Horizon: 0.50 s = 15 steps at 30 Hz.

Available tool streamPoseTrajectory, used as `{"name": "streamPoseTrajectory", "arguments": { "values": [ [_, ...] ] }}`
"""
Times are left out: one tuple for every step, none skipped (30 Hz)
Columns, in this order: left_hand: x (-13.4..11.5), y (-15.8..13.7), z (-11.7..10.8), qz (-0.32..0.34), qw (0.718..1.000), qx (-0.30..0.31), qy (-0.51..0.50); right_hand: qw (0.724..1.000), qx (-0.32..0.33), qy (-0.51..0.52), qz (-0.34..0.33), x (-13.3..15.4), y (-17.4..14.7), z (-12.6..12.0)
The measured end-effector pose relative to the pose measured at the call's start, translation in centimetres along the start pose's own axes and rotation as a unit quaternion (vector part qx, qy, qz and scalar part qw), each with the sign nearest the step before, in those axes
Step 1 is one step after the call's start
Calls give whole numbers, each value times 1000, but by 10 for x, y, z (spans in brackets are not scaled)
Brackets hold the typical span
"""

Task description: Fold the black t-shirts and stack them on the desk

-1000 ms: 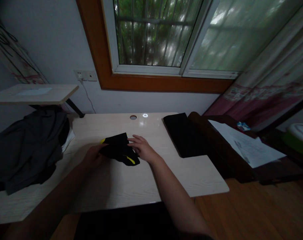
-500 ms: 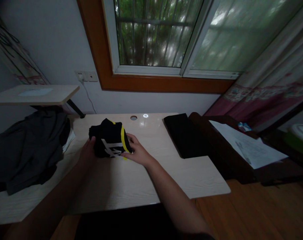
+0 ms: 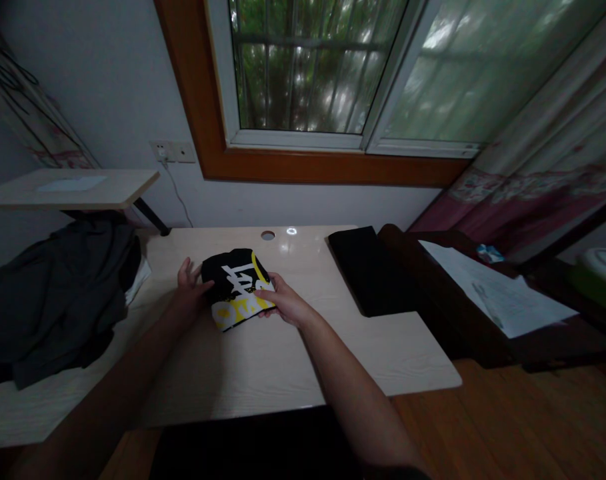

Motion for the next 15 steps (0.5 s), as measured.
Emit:
{"name": "streamPoseTrajectory", "arguments": {
  "values": [
    [1,2,-2,22,999,-19,44,1000,5,-2,-5,0,-1,0],
    [1,3,-4,55,993,-36,99,1000,15,-10,-11,1,-2,0],
    [0,3,-6,96,982,-49,158,999,30,-25,-15,2,-4,0],
    [-2,3,-6,138,965,-55,214,997,48,-49,-18,2,-5,1],
    [-4,2,-7,173,948,-57,262,994,65,-81,-21,3,-8,1],
    [-6,2,-7,198,932,-56,299,989,78,-123,-30,4,-10,0],
    [-7,1,-7,213,920,-49,324,981,82,-170,-46,6,-11,-2],
    [-8,1,-7,220,913,-38,341,970,75,-220,-70,9,-13,-5],
    [-8,1,-7,223,909,-24,352,956,57,-269,-101,12,-14,-8],
    [-9,0,-7,225,906,-7,359,940,28,-313,-136,16,-15,-12],
    [-9,0,-7,229,904,14,362,922,-7,-348,-172,19,-15,-16],
    [-10,0,-7,233,902,42,362,904,-42,-374,-204,22,-15,-19],
    [-10,-1,-7,238,900,74,359,886,-71,-393,-234,25,-16,-21],
    [-10,-3,-6,242,896,109,355,870,-89,-407,-262,28,-16,-21],
    [-10,-5,-4,244,892,148,351,856,-92,-418,-290,30,-16,-20]
  ]
}}
Point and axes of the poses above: each hand's wrist, its own y-axis towards the middle knuckle, its own z-axis out of the palm, x = y × z, the point moved 3 cm from there along y, towards the middle knuckle, and after that the axes turned 6 degrees about -z, right-handed, at the moved point
